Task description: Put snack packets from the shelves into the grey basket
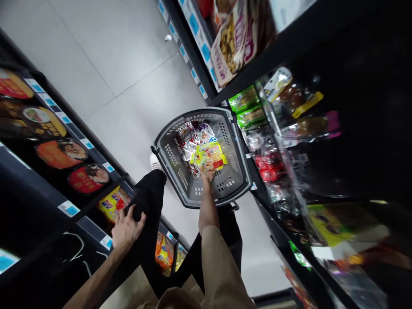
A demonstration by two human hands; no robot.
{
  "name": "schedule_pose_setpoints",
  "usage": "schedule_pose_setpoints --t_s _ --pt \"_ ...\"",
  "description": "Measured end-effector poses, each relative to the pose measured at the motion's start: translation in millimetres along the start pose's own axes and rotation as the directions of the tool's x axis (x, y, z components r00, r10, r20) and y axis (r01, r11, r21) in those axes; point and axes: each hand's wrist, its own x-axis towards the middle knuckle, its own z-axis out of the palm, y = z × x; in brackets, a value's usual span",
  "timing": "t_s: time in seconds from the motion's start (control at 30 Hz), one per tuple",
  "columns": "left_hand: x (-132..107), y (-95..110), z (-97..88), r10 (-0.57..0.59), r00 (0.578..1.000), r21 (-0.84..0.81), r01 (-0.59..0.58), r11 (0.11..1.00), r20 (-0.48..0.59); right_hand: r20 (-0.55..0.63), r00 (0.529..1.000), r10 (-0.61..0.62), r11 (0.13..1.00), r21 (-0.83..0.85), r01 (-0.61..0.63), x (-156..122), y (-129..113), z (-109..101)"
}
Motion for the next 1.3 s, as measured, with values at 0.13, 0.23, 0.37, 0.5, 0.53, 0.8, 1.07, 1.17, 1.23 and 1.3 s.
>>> schedule_pose_setpoints --t_s 0.13,0.23,0.37,0.5,0.53,0.8,1.07,1.17,1.23,1.3 --pt "7 -4 -7.1 -0.011 1.000 0.019 0.010 1.000 0.019 0.081 0.984 0.156 0.971 0.171 -0.168 3 -2 15" --pt "7 4 -14.3 -0.015 1.000 0.034 0.014 0.999 0.028 0.142 0.976 0.165 0.924 0.324 -0.203 -10 2 10" --pt "1 17 -15.9 -0.007 0.999 0.047 0.006 0.999 0.032 0.225 0.974 0.018 0.814 0.563 -0.145 -37 3 -6" --pt "-7 23 -10.8 -0.013 1.000 0.053 0.012 0.999 0.028 0.289 0.931 -0.222 0.612 0.785 -0.097 -62 -1 -21" --pt "-9 24 -9.0 -0.019 0.999 0.052 0.017 0.999 0.026 0.296 0.915 -0.273 0.559 0.823 -0.100 -66 -3 -25" --pt "-17 20 7.5 -0.019 1.000 0.049 0.020 0.999 -0.019 0.264 0.778 -0.570 0.154 0.965 -0.214 -95 -24 -67" --pt "-16 16 8.9 -0.032 0.999 0.037 0.032 0.999 -0.003 0.205 0.739 -0.642 -0.027 0.957 -0.290 -112 -47 -97" --pt "-16 15 7.9 -0.030 0.999 0.040 0.031 0.999 -0.013 0.210 0.749 -0.628 -0.034 0.955 -0.296 -114 -51 -98" --pt "-16 15 7.2 -0.026 0.999 0.043 0.027 0.999 -0.019 0.215 0.756 -0.618 -0.042 0.952 -0.305 -116 -51 -98" --pt "-16 15 6.7 -0.024 0.999 0.046 0.025 0.999 -0.024 0.214 0.761 -0.612 -0.054 0.949 -0.310 -117 -52 -97"
